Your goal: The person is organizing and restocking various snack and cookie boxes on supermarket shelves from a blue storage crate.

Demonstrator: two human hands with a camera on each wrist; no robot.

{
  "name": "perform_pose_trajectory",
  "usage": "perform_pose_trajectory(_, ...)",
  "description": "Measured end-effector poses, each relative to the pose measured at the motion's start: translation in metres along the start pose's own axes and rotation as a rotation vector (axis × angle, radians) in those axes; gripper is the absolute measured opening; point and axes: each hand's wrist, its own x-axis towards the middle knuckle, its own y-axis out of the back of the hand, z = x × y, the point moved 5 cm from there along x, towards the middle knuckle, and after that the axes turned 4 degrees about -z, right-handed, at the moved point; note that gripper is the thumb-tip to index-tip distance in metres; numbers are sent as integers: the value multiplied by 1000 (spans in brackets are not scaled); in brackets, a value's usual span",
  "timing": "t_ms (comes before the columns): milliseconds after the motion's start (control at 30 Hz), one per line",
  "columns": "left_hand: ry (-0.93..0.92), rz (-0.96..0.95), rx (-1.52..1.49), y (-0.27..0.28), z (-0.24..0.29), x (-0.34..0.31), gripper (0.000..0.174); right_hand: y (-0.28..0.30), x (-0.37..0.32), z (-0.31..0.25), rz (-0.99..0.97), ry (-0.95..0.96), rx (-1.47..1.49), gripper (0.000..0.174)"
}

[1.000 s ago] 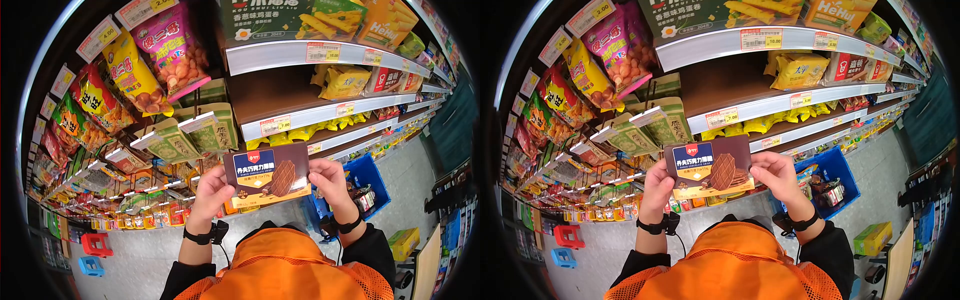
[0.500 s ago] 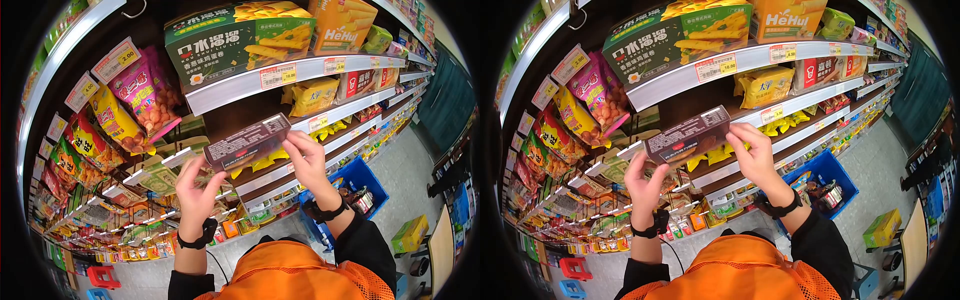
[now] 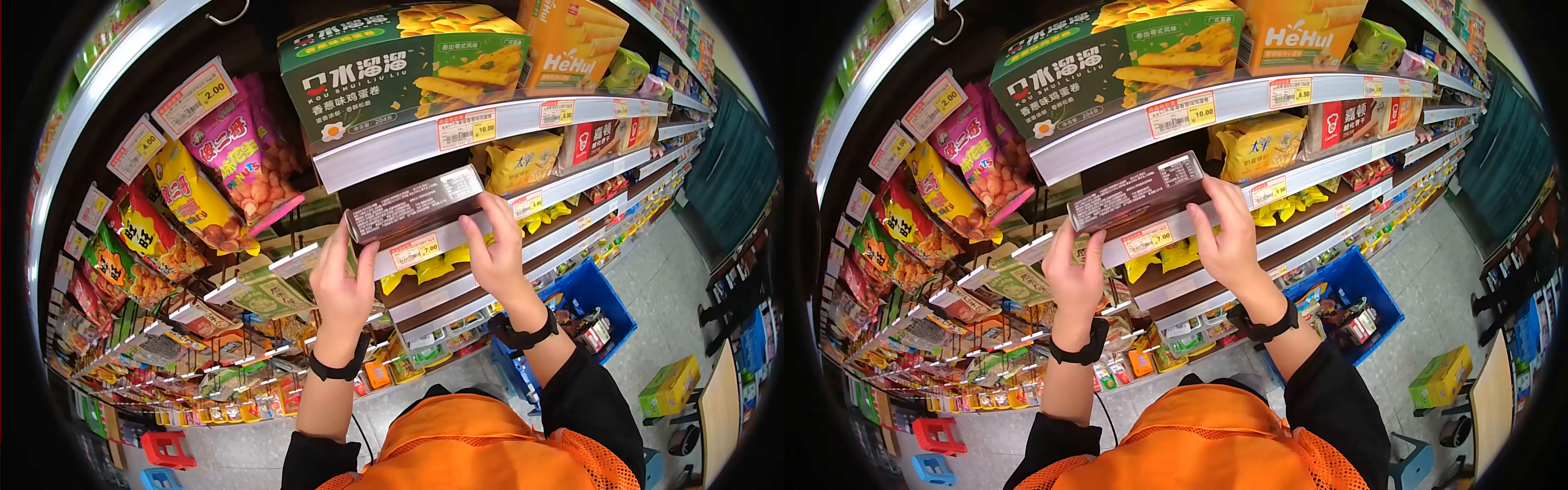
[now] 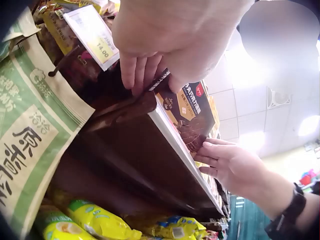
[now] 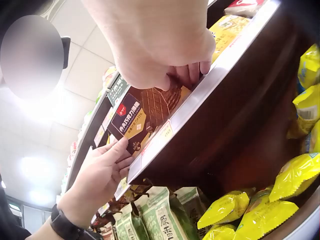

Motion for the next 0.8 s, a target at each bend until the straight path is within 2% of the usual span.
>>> perform_pose_trajectory(200,85,-19,-35,-10,-10,8,44,-4,5,-2,44,27,-85,54)
perform_pose_trajectory(367,109,-23,-87,-15,-12,4,45,-2,2,-1,57,-20,-78,50)
perform_pose_trajectory(567,162,-78,-180,-17,-20,-8,50,-1,-3,-6,32,-18,-123,48)
perform_pose_trajectory(633,147,-93,-97,-20,-24,-17,55,0,-8,-4,51,-4,-153,50)
perform_pose_trajectory(700,237,-75,-156,-21,-31,-28,62,-1,-13,-6,62,33,-140,55)
perform_pose_trajectory(800,14,2,-45,-14,-6,-44,57,13,-26,-9,121,90,-54,50)
